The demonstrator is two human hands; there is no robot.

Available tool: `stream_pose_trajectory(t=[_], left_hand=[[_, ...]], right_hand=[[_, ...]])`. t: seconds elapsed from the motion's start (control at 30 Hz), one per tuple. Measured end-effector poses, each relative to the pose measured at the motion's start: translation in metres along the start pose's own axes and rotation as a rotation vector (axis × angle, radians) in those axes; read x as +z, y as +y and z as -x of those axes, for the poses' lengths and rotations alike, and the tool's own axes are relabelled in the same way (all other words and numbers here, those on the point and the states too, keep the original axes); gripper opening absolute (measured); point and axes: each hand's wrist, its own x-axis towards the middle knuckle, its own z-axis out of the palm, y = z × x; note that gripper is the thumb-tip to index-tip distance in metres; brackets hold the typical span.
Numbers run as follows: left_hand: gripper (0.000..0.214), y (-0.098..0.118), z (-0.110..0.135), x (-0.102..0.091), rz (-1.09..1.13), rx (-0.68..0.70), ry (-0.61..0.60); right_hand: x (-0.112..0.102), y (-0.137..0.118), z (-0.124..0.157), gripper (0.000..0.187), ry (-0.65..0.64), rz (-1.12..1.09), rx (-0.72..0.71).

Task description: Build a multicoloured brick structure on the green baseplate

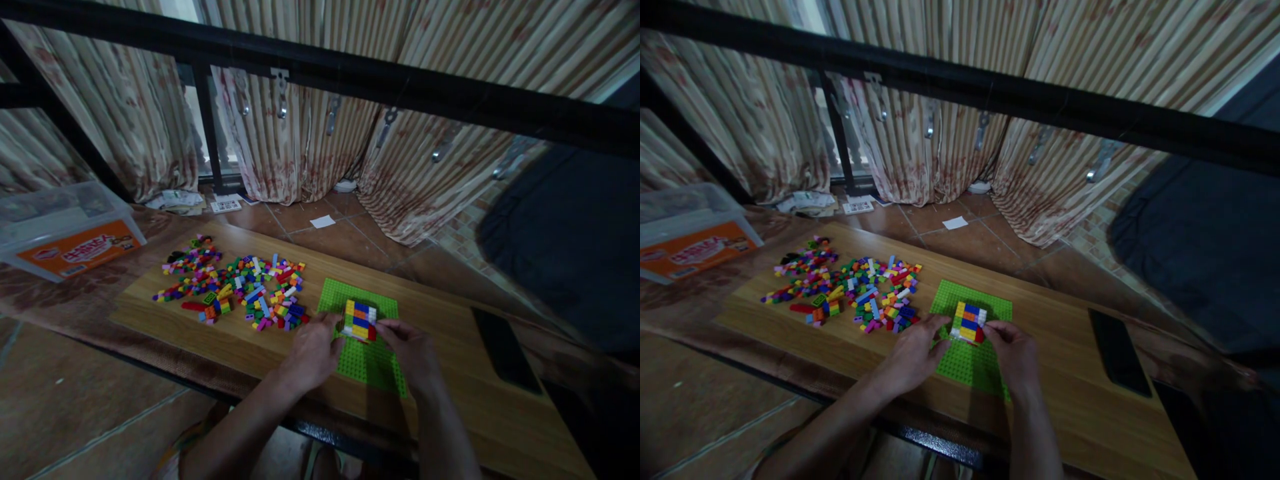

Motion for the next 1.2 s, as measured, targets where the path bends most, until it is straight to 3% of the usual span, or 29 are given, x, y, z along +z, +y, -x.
stream_pose_trajectory(t=[0.47,0.73,1.0,1.2], left_hand=[[0.037,-0.001,0.001,0.002,-0.03,0.025,-0.007],[0.038,0.0,0.002,0.002,-0.025,0.029,-0.02],[0.038,-0.001,0.002,0.005,-0.037,0.03,-0.002],[0.038,0.0,0.002,0.002,-0.042,0.027,-0.016]], right_hand=[[-0.001,0.004,-0.006,0.034,-0.046,0.013,-0.054],[-0.002,0.003,-0.009,0.038,-0.062,-0.017,0.019],[-0.003,-0.001,-0.014,0.026,-0.12,0.088,-0.085],[0.002,0.002,-0.013,0.031,-0.036,-0.045,0.064]])
